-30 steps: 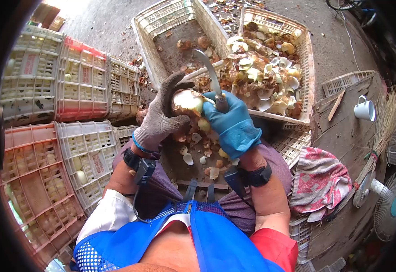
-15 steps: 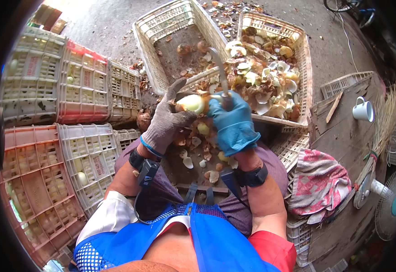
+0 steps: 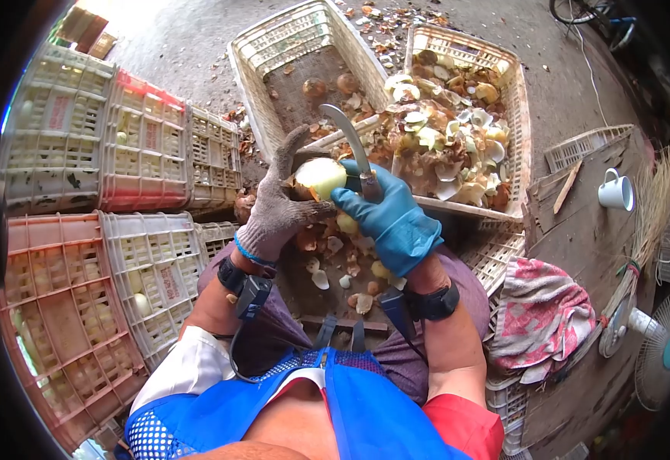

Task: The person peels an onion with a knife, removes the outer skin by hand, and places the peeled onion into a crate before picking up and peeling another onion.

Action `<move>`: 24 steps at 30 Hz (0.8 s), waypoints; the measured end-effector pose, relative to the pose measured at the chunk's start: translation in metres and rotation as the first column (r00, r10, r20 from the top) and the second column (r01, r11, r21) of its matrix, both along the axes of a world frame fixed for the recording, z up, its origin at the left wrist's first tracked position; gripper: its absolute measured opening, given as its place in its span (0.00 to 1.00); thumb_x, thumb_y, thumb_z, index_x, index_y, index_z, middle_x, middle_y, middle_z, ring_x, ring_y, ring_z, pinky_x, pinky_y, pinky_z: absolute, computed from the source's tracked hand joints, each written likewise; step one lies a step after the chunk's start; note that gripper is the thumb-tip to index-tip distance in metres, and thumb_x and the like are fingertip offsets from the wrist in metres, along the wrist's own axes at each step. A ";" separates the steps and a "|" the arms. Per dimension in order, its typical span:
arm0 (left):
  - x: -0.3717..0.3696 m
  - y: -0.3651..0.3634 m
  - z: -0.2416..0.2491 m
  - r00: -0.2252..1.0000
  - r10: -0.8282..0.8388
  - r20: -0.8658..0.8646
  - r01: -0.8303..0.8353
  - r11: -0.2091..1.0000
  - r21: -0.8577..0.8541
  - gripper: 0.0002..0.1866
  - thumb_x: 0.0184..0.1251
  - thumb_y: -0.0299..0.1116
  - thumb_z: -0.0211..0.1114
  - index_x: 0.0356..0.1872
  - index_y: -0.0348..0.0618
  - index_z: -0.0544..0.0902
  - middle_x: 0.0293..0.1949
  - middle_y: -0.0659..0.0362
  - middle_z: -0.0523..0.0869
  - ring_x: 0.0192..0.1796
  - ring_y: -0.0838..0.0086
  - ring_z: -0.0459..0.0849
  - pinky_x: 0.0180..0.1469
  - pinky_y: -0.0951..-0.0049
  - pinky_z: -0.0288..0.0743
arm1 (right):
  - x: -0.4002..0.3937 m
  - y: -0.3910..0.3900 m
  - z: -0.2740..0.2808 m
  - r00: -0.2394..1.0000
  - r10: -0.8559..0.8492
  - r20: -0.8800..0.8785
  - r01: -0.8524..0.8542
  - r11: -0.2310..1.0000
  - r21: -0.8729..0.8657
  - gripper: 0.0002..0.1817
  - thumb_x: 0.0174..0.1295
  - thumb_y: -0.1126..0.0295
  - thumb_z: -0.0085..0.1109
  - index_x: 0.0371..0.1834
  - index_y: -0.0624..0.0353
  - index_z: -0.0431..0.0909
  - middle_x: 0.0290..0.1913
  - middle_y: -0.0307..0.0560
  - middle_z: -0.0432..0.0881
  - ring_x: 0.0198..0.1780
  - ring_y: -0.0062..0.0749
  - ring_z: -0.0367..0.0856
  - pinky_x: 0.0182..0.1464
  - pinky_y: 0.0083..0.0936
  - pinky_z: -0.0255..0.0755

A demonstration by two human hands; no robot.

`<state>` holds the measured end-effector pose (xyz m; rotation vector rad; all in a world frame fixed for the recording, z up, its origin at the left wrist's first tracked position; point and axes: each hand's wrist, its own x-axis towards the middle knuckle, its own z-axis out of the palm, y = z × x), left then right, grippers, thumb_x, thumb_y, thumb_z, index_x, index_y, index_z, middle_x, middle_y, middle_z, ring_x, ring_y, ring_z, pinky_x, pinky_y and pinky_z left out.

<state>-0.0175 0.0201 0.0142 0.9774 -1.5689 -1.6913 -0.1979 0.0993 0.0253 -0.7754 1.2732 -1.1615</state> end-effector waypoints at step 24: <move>-0.003 0.000 -0.008 0.994 -0.080 0.069 0.079 0.997 0.012 0.53 0.58 0.25 0.78 0.83 0.43 0.55 0.64 0.50 0.82 0.58 0.73 0.84 0.58 0.75 0.81 | 0.007 0.005 -0.014 0.971 -0.237 -0.020 0.236 0.971 -0.022 0.12 0.71 0.73 0.67 0.55 0.62 0.83 0.42 0.41 0.89 0.41 0.17 0.85 0.43 0.20 0.81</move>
